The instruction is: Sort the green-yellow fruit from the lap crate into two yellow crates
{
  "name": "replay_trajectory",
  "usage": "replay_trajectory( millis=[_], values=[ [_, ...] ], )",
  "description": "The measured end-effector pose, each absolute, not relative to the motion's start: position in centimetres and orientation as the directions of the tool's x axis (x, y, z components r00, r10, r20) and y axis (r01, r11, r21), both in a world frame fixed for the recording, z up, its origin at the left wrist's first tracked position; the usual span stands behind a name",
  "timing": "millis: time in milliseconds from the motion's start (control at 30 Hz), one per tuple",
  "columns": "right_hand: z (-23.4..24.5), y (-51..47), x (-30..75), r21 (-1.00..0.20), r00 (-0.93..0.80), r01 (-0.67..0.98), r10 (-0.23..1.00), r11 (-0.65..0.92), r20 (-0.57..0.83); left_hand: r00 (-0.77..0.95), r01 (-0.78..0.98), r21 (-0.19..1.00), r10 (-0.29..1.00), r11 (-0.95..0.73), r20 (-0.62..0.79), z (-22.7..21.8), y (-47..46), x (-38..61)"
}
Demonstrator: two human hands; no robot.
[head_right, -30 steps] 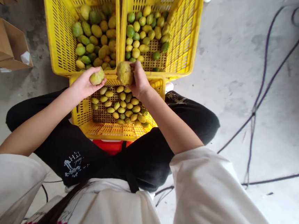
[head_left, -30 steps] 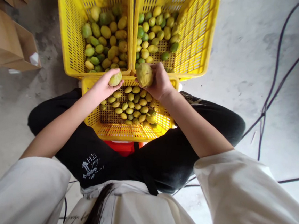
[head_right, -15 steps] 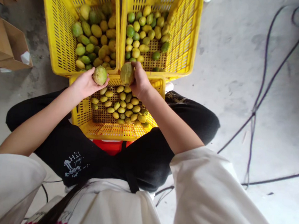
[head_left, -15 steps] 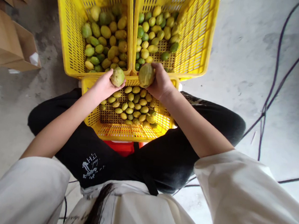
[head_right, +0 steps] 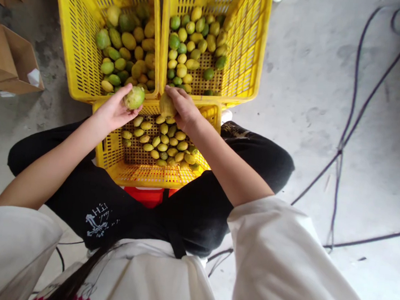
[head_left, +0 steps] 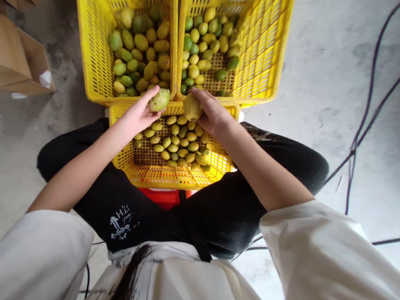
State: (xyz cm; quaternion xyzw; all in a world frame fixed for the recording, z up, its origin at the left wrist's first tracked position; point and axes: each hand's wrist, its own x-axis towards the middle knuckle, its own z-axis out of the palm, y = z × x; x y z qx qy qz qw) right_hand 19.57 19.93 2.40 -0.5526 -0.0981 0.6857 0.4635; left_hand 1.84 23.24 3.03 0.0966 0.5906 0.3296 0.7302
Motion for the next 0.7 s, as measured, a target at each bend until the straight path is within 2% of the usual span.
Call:
replay_trajectory(
  millis=[367, 533, 700],
  values=[
    [3.3, 19.7, 19.7, -0.611, 0.002, -0.511, 0.710, -0.604, -0.704, 0.063, -0.364, 0.487, 0.542, 0.794, -0.838, 3.0, 23.5, 1.2],
    [3.7, 19.7, 19.6, -0.518, -0.094, -0.558, 0.670, -0.648, -0.736, 0.091, -0.402, 0.474, 0.549, 0.783, -0.831, 4.2, 23.3, 1.8],
    [3.5, 20.0, 19.6, -0.471, -0.094, -0.591, 0.636, -0.655, -0.766, 0.096, -0.387, 0.472, 0.543, 0.792, -0.834, 4.5, 23.3, 2.0]
  ],
)
